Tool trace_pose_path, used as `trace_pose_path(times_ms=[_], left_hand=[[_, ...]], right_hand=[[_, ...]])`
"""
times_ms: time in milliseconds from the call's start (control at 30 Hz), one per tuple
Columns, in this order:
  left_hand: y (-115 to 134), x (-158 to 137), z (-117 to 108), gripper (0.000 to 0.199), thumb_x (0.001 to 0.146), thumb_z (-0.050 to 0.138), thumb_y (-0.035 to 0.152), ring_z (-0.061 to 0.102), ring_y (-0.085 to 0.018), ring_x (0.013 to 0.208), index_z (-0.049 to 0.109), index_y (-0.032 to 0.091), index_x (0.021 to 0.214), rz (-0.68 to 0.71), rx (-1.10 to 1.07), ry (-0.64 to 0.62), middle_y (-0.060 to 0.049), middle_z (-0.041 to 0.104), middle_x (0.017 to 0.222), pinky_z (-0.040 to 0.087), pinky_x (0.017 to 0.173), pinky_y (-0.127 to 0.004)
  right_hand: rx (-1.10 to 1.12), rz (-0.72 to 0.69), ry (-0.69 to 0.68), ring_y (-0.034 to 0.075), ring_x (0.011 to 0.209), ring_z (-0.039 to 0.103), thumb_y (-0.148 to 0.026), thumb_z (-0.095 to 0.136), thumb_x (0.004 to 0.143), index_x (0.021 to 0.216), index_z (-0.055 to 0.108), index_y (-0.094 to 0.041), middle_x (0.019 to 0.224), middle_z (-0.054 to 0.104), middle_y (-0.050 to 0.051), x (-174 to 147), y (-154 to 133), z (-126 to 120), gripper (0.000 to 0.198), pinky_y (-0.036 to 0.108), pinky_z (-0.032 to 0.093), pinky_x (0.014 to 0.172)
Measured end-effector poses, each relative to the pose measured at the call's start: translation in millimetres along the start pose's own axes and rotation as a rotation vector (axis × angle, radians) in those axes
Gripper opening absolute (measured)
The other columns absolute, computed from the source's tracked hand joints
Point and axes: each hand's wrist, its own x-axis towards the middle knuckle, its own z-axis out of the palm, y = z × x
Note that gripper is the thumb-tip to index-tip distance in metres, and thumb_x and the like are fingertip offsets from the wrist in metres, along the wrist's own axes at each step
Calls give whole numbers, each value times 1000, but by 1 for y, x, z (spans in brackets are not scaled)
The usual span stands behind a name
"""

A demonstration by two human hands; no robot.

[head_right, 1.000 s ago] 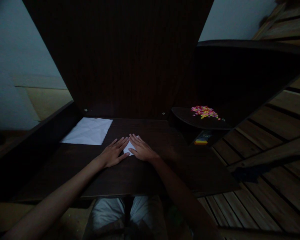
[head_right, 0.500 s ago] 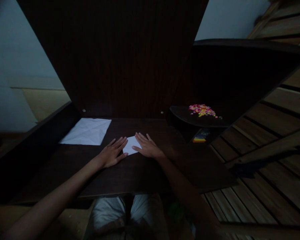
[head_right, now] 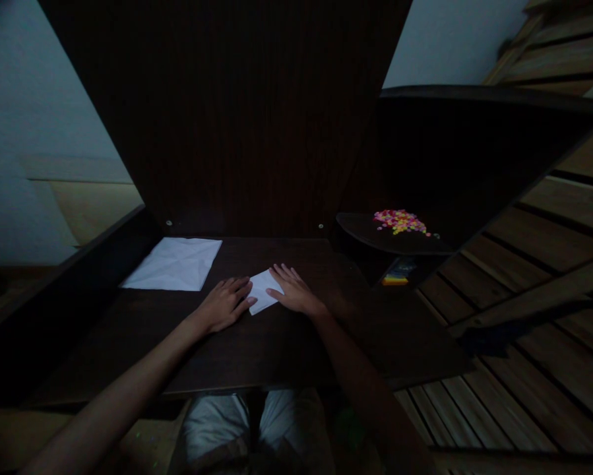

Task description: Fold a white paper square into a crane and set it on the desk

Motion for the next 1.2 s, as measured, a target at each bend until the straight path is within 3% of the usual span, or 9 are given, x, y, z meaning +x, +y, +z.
trace_pose_path(times_ms=[133, 267, 433, 700, 867, 967, 1200], left_hand=[[-3, 3, 1, 33, 96, 36, 35, 54, -28, 103, 62, 18, 107, -55, -27, 88, -11, 62, 112, 44, 89, -45], [-8, 5, 8, 31, 93, 43, 33, 51, -28, 110, 58, 17, 115, -93, -110, 147, -12, 59, 120, 43, 94, -44], [-13, 8, 13, 42, 90, 48, 35, 38, -31, 127, 51, 14, 127, -149, -218, 100, -14, 49, 137, 35, 104, -51], [-22, 12, 11, 25, 83, 58, 27, 50, -26, 110, 56, 18, 106, -174, -419, 186, -8, 62, 109, 43, 96, -43], [-21, 11, 9, 12, 85, 52, 23, 52, -24, 106, 56, 19, 96, -136, -442, 208, -8, 61, 103, 44, 95, -41], [-20, 10, 7, 10, 86, 49, 23, 54, -23, 102, 56, 20, 92, -108, -437, 218, -8, 61, 100, 46, 94, -40], [-24, 6, 8, 22, 86, 44, 13, 60, -20, 105, 61, 20, 97, -5, -421, 195, -7, 67, 104, 49, 95, -36]], right_hand=[[58, 7, 127, 29, 139, 30, -48, 48, 91, 143, 39, -17, 146, 41, 13, 3, 1, 5, 61, 49, 26, 113], [149, -76, 158, 25, 131, 40, -35, 49, 91, 142, 41, -19, 141, 48, 12, 4, 0, 7, 54, 45, 32, 110], [301, -131, 210, 24, 126, 46, -30, 52, 89, 146, 32, -20, 138, 50, 12, 5, -4, 4, 61, 43, 35, 107], [416, -127, 294, 22, 112, 56, -24, 59, 81, 151, 12, -24, 135, 52, 11, 8, -8, 4, 84, 40, 44, 98], [308, -125, 195, 25, 111, 58, -18, 53, 82, 142, 40, -19, 128, 59, 11, 4, -11, -3, 61, 40, 45, 98], [323, -155, 183, 22, 109, 61, -11, 50, 80, 138, 47, -21, 128, 61, 7, 0, -14, -9, 58, 36, 47, 97], [385, -238, 129, 20, 110, 63, -7, 51, 78, 114, 68, -24, 116, 68, 2, 0, -10, -5, 43, 39, 48, 100]])
